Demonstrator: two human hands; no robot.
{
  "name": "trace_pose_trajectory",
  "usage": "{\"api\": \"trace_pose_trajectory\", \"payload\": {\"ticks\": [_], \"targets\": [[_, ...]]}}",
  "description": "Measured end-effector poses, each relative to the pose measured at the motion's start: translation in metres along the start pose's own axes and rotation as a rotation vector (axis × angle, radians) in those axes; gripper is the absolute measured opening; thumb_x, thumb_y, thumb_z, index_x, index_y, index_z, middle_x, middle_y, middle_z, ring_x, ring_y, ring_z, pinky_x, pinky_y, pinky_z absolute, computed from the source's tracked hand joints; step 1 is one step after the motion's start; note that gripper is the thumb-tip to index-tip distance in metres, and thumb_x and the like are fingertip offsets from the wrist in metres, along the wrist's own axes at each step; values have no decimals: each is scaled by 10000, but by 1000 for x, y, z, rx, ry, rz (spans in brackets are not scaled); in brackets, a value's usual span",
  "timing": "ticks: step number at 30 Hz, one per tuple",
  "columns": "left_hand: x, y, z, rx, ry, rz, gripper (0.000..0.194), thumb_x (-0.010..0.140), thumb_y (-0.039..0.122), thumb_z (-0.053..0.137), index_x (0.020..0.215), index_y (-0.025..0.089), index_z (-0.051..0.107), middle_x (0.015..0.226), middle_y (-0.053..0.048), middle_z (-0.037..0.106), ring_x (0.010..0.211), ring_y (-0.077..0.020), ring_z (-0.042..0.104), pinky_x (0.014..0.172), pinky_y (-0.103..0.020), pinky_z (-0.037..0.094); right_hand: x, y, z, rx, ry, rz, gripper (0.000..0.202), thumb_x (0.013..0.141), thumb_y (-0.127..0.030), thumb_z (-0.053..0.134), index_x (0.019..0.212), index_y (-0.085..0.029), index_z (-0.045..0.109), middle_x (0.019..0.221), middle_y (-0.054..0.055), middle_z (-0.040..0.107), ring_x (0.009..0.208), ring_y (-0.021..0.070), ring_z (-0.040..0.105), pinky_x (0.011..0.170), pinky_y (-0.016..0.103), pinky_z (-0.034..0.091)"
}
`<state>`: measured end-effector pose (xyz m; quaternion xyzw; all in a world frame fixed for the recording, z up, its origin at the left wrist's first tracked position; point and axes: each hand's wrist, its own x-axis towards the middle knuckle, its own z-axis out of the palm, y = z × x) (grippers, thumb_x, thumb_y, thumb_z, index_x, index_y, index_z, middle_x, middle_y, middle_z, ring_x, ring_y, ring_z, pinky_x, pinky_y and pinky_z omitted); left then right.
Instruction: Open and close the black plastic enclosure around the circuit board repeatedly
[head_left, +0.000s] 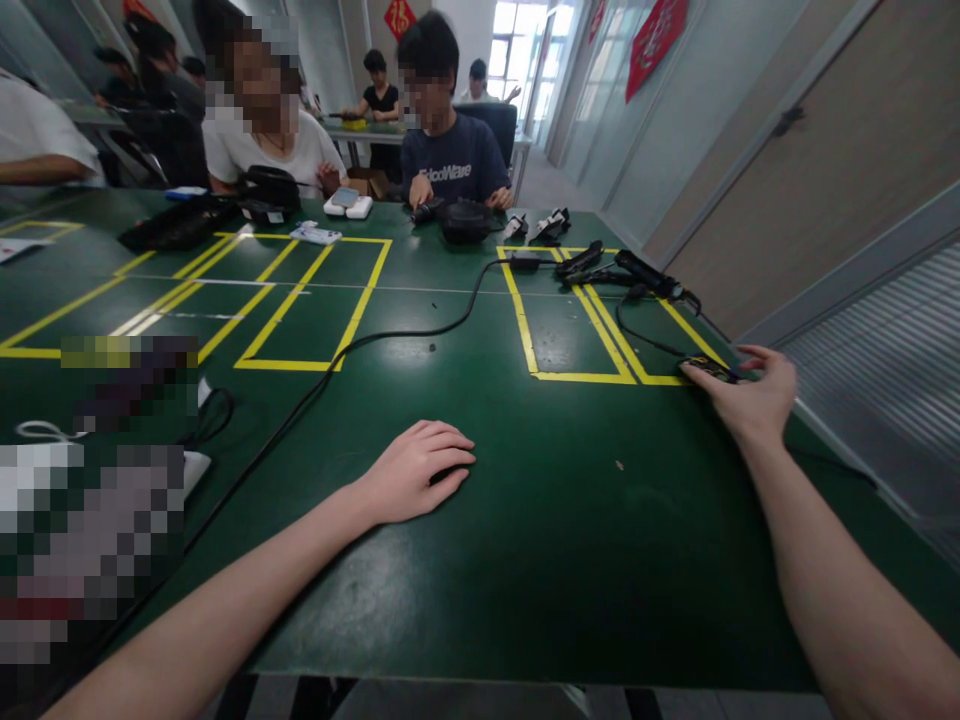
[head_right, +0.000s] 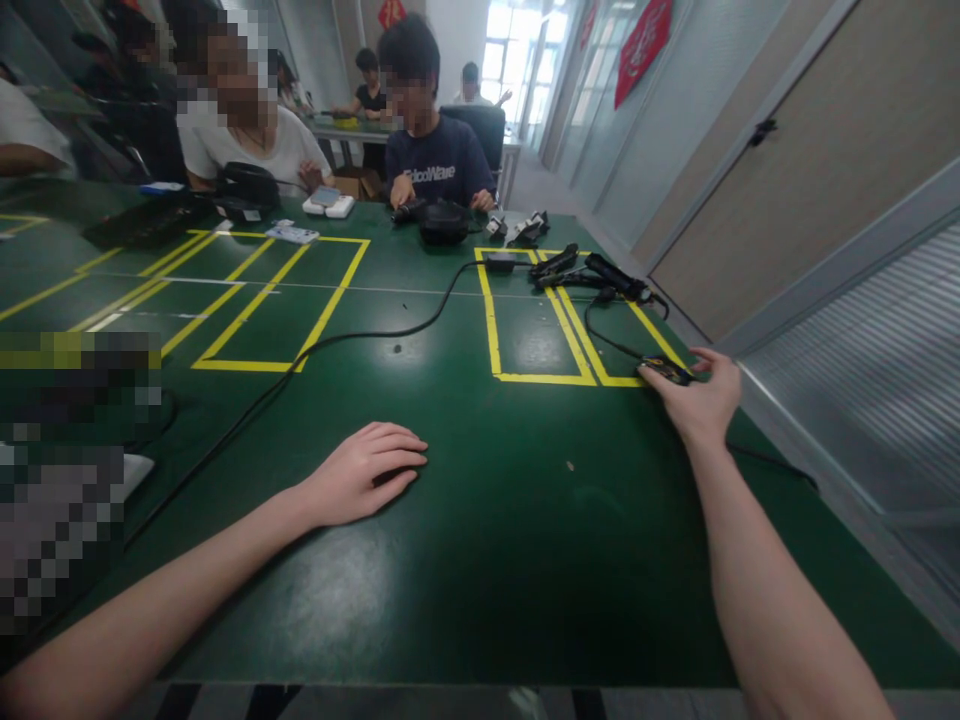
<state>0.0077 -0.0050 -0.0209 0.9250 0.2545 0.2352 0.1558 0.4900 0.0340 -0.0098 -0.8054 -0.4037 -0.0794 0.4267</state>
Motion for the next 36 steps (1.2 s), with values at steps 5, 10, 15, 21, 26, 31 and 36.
{"api": "trace_pose_trajectory", "payload": {"ticks": [5,10,15,21,26,31,36], "targets": [[0,0,1,5,8,2,230,1058,265,552,1143,200,755,1220,-89,768,1166,-240,688,1037,-416,527,4,12,-1,-148,-81,54,520,693,-438,811,1120,-166,691,966,85,629,1004,329,603,919,467,495],[1,0,1,12,10,14,240,1062,268,546,1139,179,755,1208,-94,768,1144,-240,691,1014,-414,538,-3,10,3,-231,-240,18,322,766,-484,706,870,-182,745,908,140,711,905,340,638,808,453,504],[2,0,0,1,4,-6,245,1063,279,537,1136,207,760,1206,-89,771,1140,-237,694,995,-408,551,-20,-10,15,-167,-348,-176,384,773,-542,714,885,-178,760,987,159,753,950,330,670,790,408,510],[2,2,-1,13,32,-14,250,1058,281,543,1214,213,726,1258,-91,757,1166,-242,695,1014,-426,550,-96,-77,27,175,-637,-697,339,914,-530,677,943,-203,760,980,116,759,862,277,728,755,392,585],[1,5,-2,29,87,12,482,982,403,672,1420,210,610,1445,-146,652,1295,-301,625,1100,-496,515,-162,-124,11,516,-879,-1066,196,987,-355,668,1115,-215,722,1096,91,755,941,200,750,800,302,605],[2,5,-2,15,31,6,471,959,383,705,1392,217,625,1378,-125,689,1271,-299,616,1102,-494,510,-169,-126,6,581,-804,-1104,179,977,-327,699,1099,-195,700,972,76,765,830,177,748,713,271,589],[3,8,-2,-6,45,-15,437,933,346,722,1334,203,626,1356,-133,666,1241,-291,614,1067,-458,512,-166,-124,9,578,-829,-1097,172,981,-326,696,1104,-204,704,960,67,769,826,178,750,716,269,588]]}}
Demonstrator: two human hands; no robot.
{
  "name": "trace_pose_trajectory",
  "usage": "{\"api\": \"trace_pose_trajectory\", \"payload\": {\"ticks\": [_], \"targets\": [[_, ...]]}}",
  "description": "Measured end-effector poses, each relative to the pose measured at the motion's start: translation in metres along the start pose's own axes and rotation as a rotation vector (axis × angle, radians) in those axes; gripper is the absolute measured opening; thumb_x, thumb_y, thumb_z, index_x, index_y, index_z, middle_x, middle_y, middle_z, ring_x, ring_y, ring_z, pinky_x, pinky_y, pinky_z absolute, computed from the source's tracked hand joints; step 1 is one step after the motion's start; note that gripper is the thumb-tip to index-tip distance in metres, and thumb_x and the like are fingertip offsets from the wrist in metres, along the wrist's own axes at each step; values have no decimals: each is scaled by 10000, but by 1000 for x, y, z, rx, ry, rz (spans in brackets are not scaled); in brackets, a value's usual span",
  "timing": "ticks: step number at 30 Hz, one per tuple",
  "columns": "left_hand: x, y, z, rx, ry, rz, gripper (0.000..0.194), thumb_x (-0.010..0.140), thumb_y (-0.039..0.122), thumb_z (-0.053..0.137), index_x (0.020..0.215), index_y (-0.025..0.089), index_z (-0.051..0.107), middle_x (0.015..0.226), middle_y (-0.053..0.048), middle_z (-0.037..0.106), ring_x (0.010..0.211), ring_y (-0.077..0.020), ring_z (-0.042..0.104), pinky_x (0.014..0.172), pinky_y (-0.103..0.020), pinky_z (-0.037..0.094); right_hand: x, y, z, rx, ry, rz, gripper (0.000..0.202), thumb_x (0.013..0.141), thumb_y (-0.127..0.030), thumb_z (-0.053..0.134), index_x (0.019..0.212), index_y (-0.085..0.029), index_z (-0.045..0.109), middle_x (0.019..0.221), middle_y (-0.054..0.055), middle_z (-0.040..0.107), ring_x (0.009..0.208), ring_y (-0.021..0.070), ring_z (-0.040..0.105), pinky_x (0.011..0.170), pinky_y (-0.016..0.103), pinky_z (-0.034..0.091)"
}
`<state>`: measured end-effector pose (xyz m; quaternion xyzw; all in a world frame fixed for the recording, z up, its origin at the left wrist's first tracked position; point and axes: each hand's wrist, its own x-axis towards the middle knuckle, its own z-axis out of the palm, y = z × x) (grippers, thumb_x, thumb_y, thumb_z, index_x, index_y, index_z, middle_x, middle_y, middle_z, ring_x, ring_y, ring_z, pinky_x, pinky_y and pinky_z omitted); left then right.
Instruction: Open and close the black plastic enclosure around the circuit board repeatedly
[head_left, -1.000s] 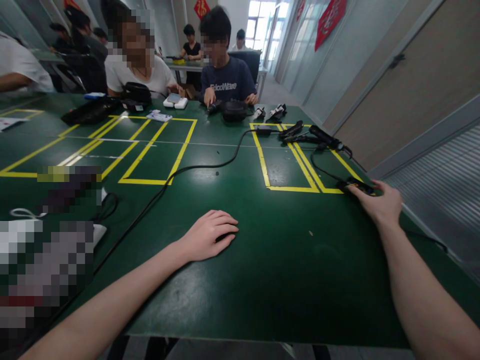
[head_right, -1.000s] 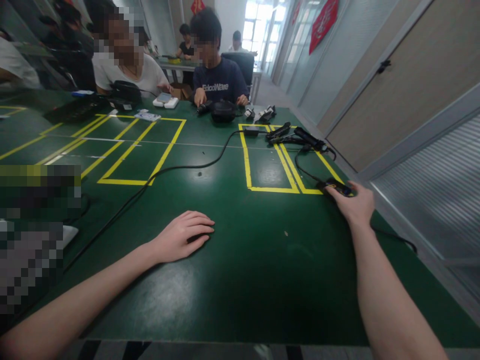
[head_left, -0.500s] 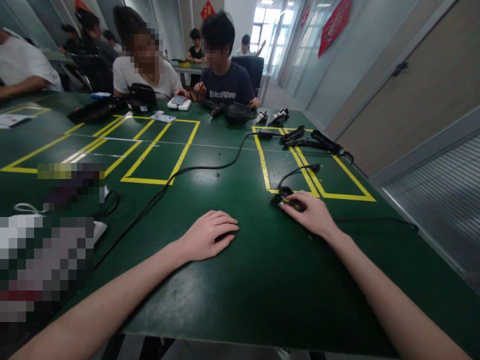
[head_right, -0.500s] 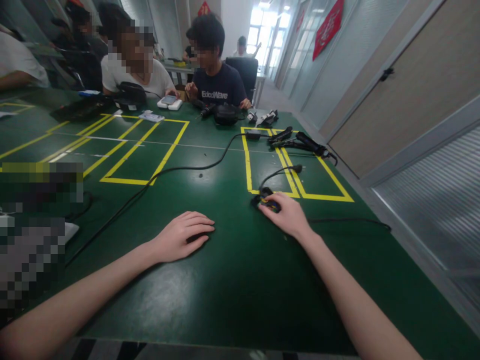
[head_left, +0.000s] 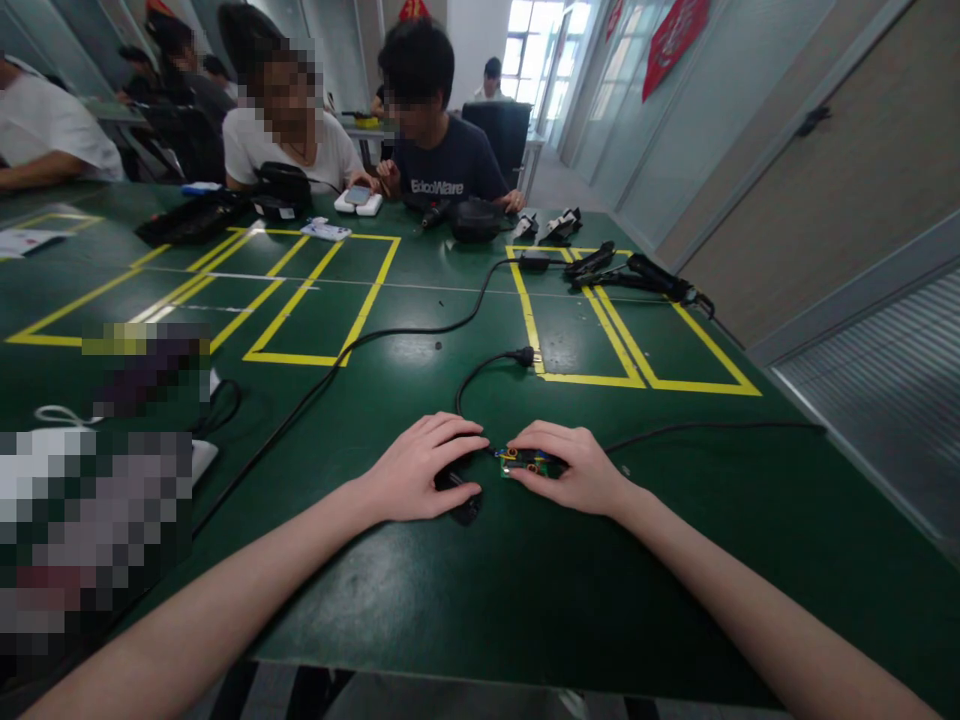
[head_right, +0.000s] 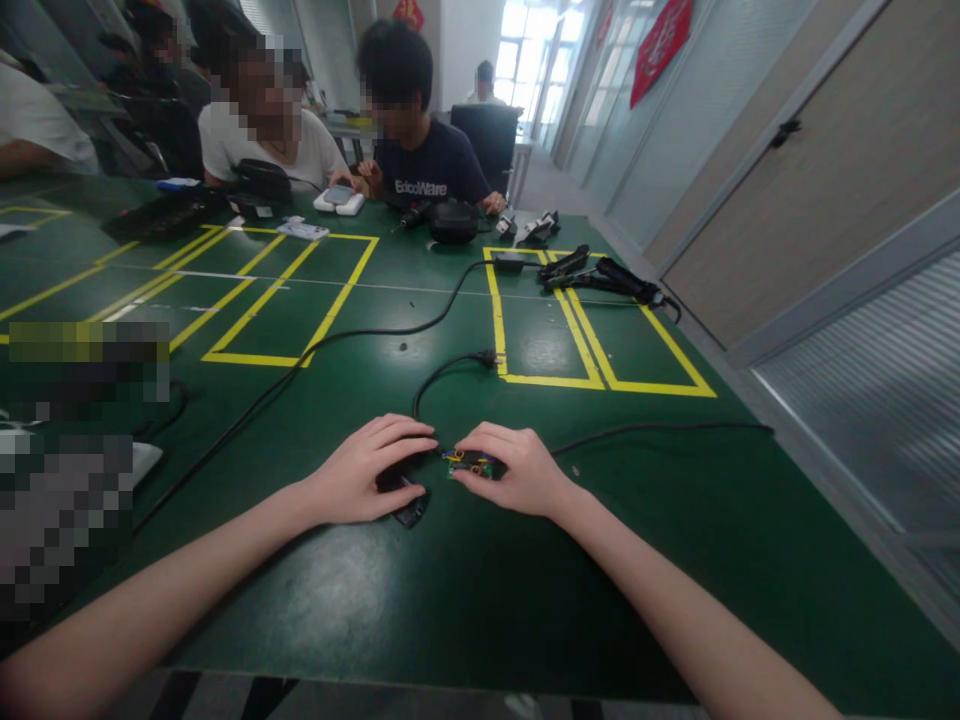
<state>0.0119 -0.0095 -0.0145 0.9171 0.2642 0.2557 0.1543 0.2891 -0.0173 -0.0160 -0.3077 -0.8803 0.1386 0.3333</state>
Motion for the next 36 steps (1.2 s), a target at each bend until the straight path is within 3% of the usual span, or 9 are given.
{"api": "trace_pose_trajectory", "payload": {"ticks": [4,8,14,19,23,27,32,34,36], "targets": [[0,-1,-5,35,12,-54,235,873,348,749,1017,191,649,1113,-97,676,1018,-256,625,900,-400,509,0,0,-1,3,-9,12,166,984,-318,695,1109,-209,708,966,65,768,841,183,752,738,274,589],[0,-9,-13,84,-113,-54,206,866,367,740,862,199,619,891,-28,663,875,-222,605,840,-387,443,-3,4,-7,-26,-91,60,301,938,-341,741,1203,-206,690,1042,81,752,876,203,749,740,293,600],[0,-10,-15,88,-122,-118,285,842,362,724,1077,208,676,1083,-65,691,1053,-269,634,1052,-477,401,-5,18,-27,-60,-170,197,355,897,-207,658,1251,-221,681,1123,87,725,926,218,727,776,327,618],[-3,-4,-3,73,-97,-185,538,835,335,696,1348,199,608,1400,-150,621,1318,-349,552,1190,-569,339,-14,49,-41,-204,-103,351,191,923,-349,686,1044,-219,758,937,71,744,799,228,717,688,337,600],[-2,0,5,23,-73,-189,741,853,313,690,1547,224,447,1555,-170,531,1424,-363,492,1198,-592,358,-19,64,-41,-171,37,433,270,925,-438,697,1003,-191,774,895,87,776,718,236,720,615,351,594],[1,6,7,-7,-16,-176,761,862,304,701,1562,222,412,1550,-171,529,1424,-348,493,1168,-549,410,-10,45,-27,-38,165,456,335,923,-508,709,962,-182,776,855,81,768,699,230,719,559,326,599],[2,6,0,50,175,-130,632,890,401,709,1456,195,517,1444,-182,585,1350,-352,537,1109,-524,435,3,-1,-1,65,138,308,238,968,-414,696,984,-185,761,797,56,711,633,166,658,510,254,547],[3,2,-3,70,152,-45,550,911,432,698,1395,203,569,1414,-164,621,1347,-348,548,1142,-539,389,5,-12,8,76,95,204,194,985,-366,682,1008,-185,748,792,48,699,636,153,650,528,246,537],[3,-3,-7,73,106,10,326,941,420,670,1192,212,658,1255,-116,702,1259,-311,611,1165,-533,360,5,-17,15,74,63,98,163,991,-332,681,1026,-182,734,773,35,683,633,145,641,554,246,534]]}}
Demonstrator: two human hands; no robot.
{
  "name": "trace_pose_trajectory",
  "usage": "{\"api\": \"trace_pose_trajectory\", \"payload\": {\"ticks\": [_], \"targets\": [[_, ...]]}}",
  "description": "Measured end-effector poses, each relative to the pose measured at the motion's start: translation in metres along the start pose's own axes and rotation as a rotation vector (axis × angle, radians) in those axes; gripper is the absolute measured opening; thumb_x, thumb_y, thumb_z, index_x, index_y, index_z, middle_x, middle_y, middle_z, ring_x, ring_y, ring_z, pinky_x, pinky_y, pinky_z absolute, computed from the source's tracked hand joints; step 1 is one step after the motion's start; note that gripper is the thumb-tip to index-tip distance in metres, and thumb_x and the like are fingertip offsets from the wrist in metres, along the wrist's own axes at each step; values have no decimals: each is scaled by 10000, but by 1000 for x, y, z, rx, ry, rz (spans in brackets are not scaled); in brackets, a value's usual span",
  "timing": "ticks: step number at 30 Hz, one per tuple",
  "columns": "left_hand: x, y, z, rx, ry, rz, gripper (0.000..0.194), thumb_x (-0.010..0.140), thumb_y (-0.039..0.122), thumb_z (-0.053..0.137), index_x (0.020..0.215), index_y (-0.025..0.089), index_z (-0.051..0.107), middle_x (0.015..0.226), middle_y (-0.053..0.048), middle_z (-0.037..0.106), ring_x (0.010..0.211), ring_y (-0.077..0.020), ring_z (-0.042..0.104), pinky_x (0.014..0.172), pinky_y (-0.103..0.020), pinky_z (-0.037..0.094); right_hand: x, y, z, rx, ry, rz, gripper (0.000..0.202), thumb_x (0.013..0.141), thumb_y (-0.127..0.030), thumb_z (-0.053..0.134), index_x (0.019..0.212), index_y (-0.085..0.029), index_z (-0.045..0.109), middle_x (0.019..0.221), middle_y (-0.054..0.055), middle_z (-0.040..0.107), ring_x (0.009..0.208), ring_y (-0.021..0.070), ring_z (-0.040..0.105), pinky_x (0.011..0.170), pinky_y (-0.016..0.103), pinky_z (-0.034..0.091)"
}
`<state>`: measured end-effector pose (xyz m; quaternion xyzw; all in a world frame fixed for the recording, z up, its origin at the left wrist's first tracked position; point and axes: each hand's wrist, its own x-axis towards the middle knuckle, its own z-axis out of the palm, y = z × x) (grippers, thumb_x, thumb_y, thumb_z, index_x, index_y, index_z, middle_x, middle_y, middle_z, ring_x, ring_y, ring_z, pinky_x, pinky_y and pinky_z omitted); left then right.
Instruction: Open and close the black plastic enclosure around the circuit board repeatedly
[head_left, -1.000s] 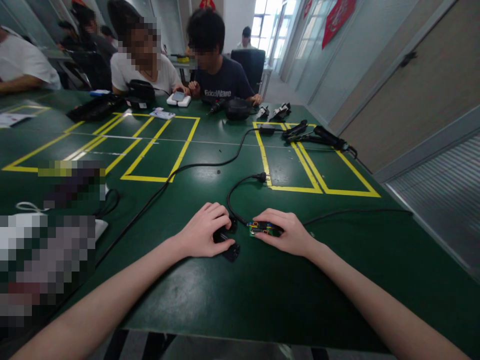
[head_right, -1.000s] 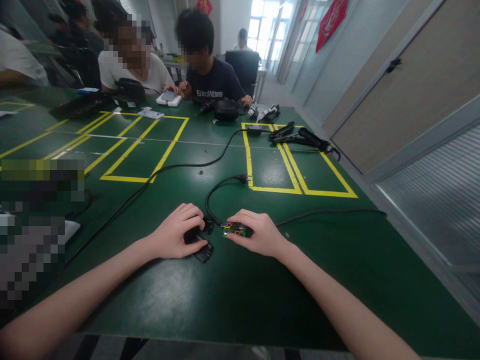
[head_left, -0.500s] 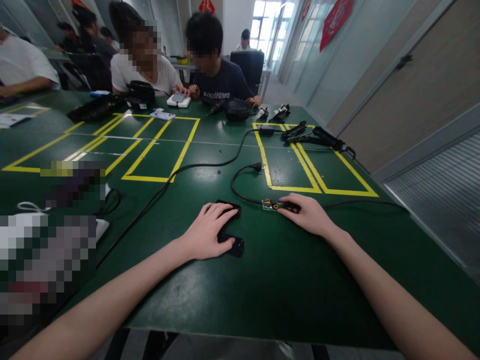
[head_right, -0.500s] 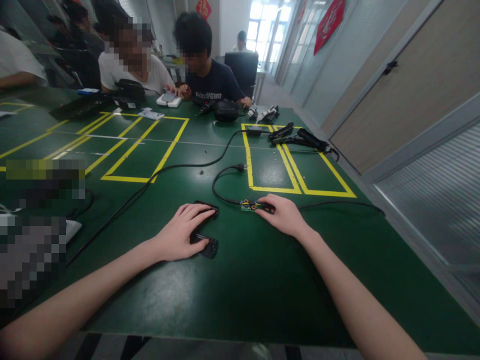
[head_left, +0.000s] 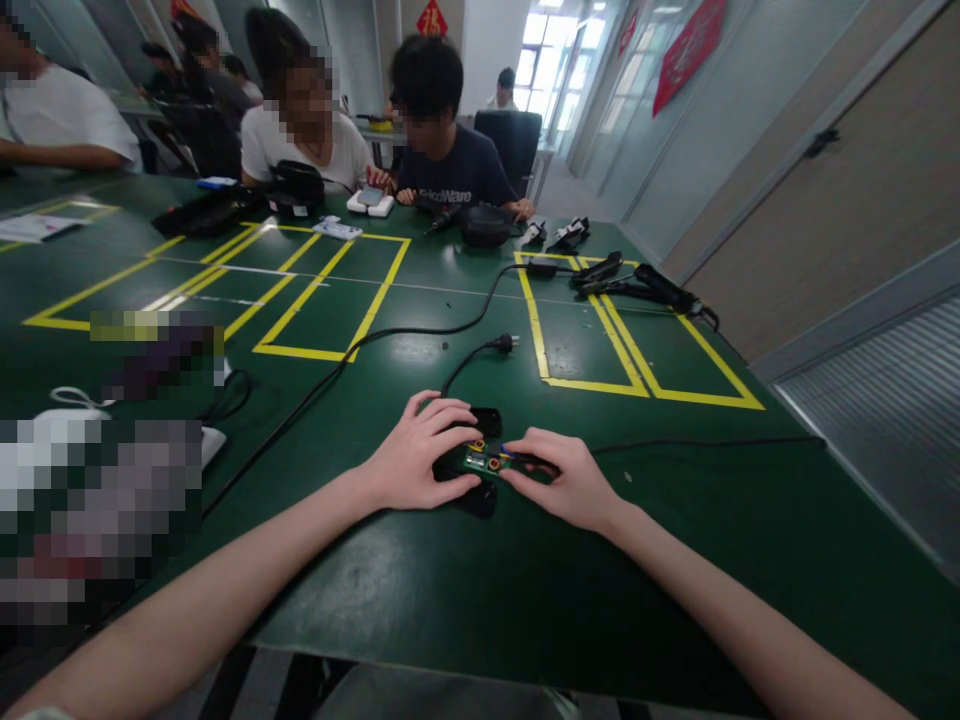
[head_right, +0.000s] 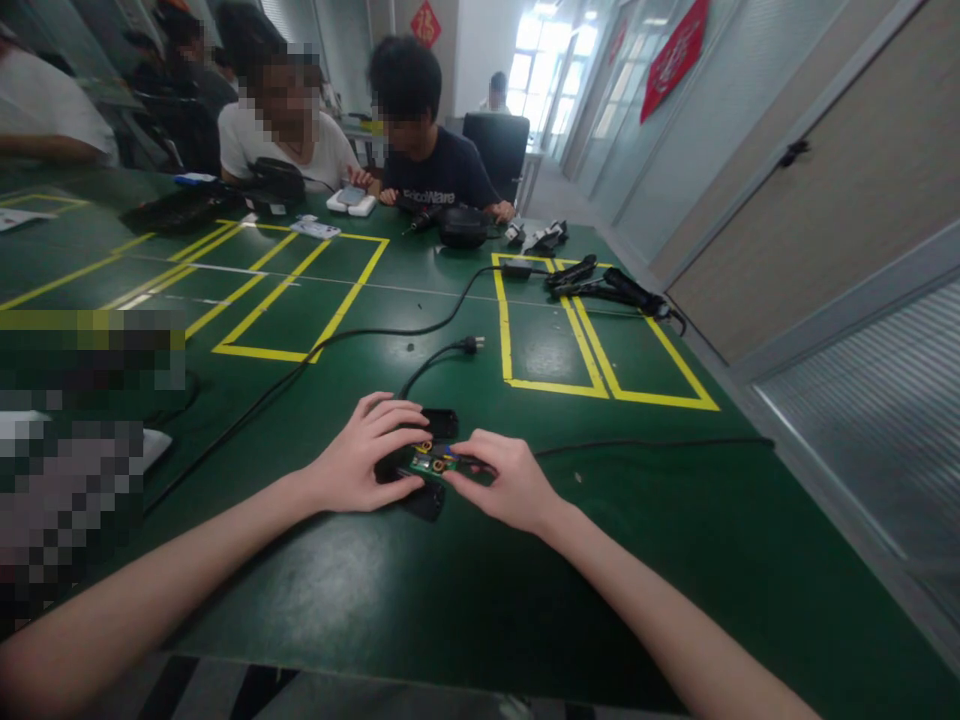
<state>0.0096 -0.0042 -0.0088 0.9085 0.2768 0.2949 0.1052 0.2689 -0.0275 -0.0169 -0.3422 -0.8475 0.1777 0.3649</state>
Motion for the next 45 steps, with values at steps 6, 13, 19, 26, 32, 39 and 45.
{"api": "trace_pose_trajectory", "payload": {"ticks": [6,13,19,26,32,39,45], "targets": [[-1,-10,-3,69,-84,-42,315,988,469,607,832,197,603,821,-33,663,737,-175,636,657,-288,451,-2,4,10,-55,-10,-25,199,992,-297,661,1161,-201,706,946,70,698,832,192,713,707,298,600],[-6,-20,-9,93,-156,-159,350,987,543,639,909,202,634,804,-5,725,672,-167,694,577,-246,412,-2,5,13,-143,-96,53,611,892,-388,765,1450,-214,586,1468,174,601,1163,296,725,910,430,649],[-5,-27,-16,58,-228,-145,369,1008,459,618,1274,204,644,846,-9,772,670,-179,733,611,-247,486,0,5,12,-137,-127,71,523,891,-328,747,1393,-222,643,1396,134,679,1194,297,727,955,433,645],[-7,-27,-12,129,-293,-123,299,1080,384,518,1307,233,640,1136,-53,807,945,-225,792,754,-273,563,0,5,11,-119,-94,65,374,917,-222,639,1285,-229,705,1250,100,736,1026,245,770,868,375,664],[-8,-25,-11,157,-300,-122,329,1097,395,486,1353,238,620,1182,-57,796,968,-221,787,769,-271,568,-3,7,15,-186,-57,57,395,941,-233,620,1330,-255,686,1280,100,722,1043,255,764,861,381,666],[-5,-24,-14,183,-221,-28,349,1124,387,409,1229,184,673,990,-63,793,830,-191,765,663,-255,499,-5,14,-8,-187,-14,95,338,999,-332,615,1313,-234,693,1146,114,723,677,172,689,498,280,554],[-7,-20,-16,125,-214,-13,344,1122,384,403,1151,187,684,935,-48,776,760,-169,737,650,-255,466,-4,16,-24,-150,-28,-15,251,1051,-292,557,1062,-214,796,737,46,711,608,181,662,566,303,528]]}}
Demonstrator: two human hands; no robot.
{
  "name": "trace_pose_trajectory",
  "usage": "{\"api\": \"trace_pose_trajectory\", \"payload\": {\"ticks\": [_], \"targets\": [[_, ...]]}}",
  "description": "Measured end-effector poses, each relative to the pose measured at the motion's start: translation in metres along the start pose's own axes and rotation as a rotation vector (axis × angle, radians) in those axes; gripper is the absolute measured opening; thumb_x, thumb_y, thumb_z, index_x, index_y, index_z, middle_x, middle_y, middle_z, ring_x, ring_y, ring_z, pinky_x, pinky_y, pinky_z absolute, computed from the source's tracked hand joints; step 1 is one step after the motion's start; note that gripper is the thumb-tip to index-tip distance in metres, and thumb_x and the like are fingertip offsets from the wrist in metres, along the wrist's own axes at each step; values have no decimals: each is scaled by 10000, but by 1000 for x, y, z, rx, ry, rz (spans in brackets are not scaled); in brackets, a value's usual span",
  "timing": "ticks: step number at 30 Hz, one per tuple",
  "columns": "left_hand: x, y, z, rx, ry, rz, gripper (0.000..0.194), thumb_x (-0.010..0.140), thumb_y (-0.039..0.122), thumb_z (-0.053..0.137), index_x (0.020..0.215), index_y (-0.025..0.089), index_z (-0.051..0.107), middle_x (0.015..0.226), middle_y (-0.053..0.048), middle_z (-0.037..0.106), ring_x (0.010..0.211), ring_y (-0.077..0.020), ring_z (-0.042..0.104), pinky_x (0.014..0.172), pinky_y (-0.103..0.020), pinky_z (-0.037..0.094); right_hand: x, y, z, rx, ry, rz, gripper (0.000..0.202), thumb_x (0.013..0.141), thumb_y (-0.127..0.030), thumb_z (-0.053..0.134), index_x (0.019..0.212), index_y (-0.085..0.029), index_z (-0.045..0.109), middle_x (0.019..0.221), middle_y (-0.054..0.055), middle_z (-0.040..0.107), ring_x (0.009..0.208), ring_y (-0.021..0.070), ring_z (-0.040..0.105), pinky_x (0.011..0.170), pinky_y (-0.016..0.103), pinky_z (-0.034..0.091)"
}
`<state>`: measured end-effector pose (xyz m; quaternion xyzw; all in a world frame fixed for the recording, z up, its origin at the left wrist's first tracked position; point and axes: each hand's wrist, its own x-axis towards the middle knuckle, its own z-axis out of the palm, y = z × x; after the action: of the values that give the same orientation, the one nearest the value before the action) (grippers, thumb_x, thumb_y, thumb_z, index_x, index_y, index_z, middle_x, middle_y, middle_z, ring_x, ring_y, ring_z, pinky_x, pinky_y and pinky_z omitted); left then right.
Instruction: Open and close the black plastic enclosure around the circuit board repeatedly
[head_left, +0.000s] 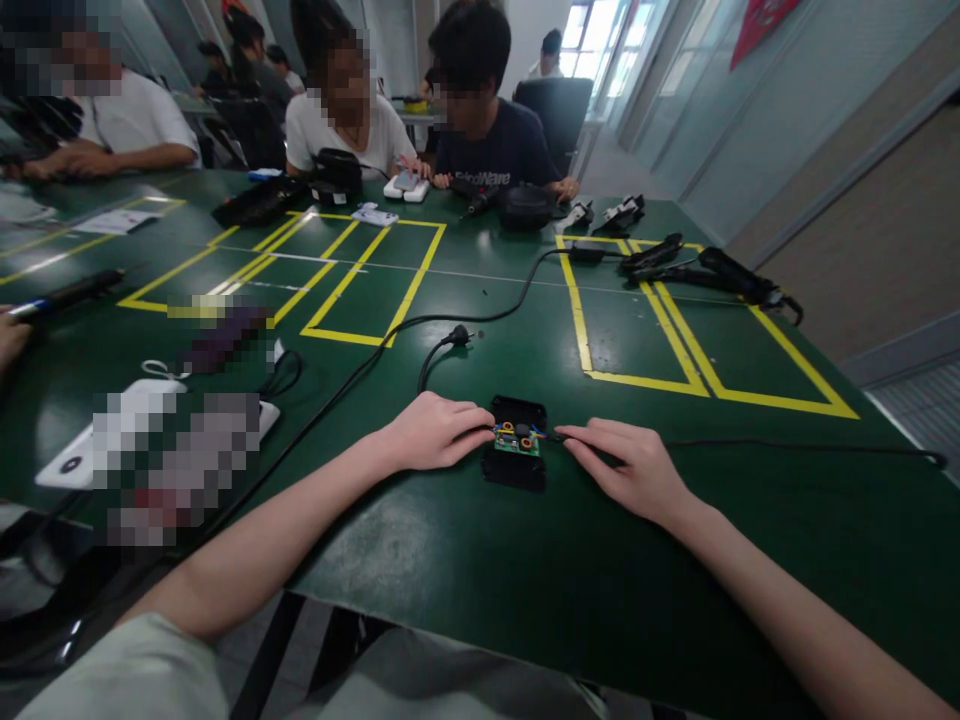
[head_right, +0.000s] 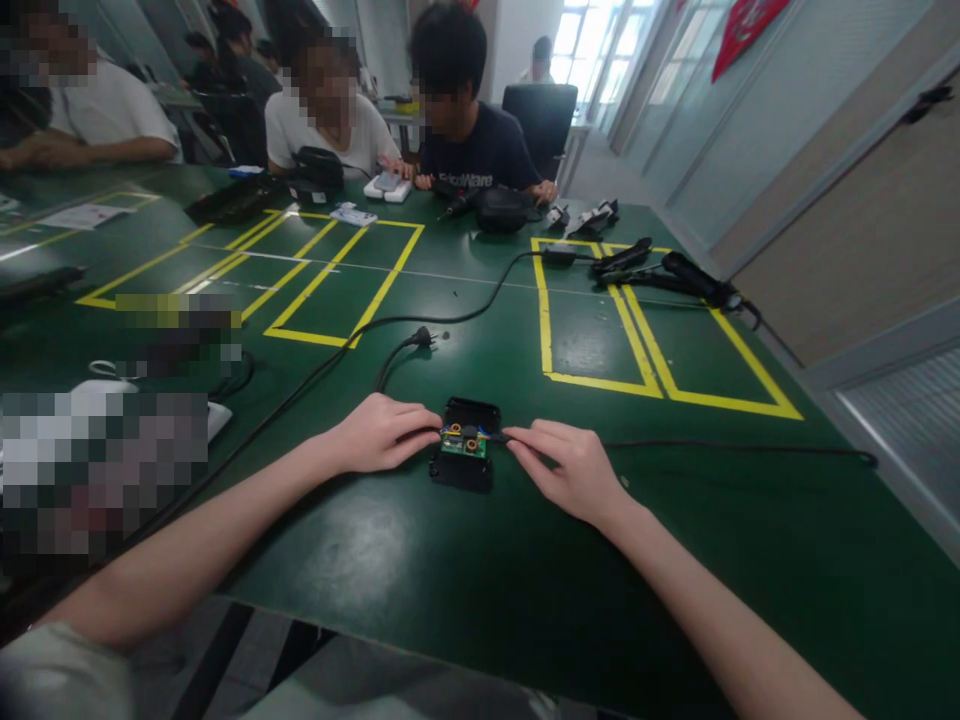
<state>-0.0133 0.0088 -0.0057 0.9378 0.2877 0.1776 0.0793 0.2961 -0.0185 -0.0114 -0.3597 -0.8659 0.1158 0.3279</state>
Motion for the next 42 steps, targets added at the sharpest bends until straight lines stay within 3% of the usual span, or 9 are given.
{"api": "trace_pose_trajectory", "payload": {"ticks": [7,21,42], "targets": [[-3,9,3,-127,-79,-11,320,1106,372,416,1093,200,685,850,-26,766,668,-156,695,607,-253,426,-4,-6,-1,40,-19,-90,257,1053,-261,551,1036,-204,801,694,32,696,556,146,615,524,270,454],[-4,10,-2,-222,-70,5,270,1070,334,469,995,185,682,721,0,711,550,-126,602,552,-240,362,-5,-8,3,19,-43,-188,194,1045,-214,548,1013,-160,732,682,13,659,543,107,567,515,235,395],[-5,10,-1,-394,-133,-88,143,963,274,617,944,172,715,637,24,631,518,-106,552,537,-205,350,-5,-7,8,71,-217,-96,191,1014,-213,553,988,-160,734,708,22,688,561,115,588,542,242,394]]}}
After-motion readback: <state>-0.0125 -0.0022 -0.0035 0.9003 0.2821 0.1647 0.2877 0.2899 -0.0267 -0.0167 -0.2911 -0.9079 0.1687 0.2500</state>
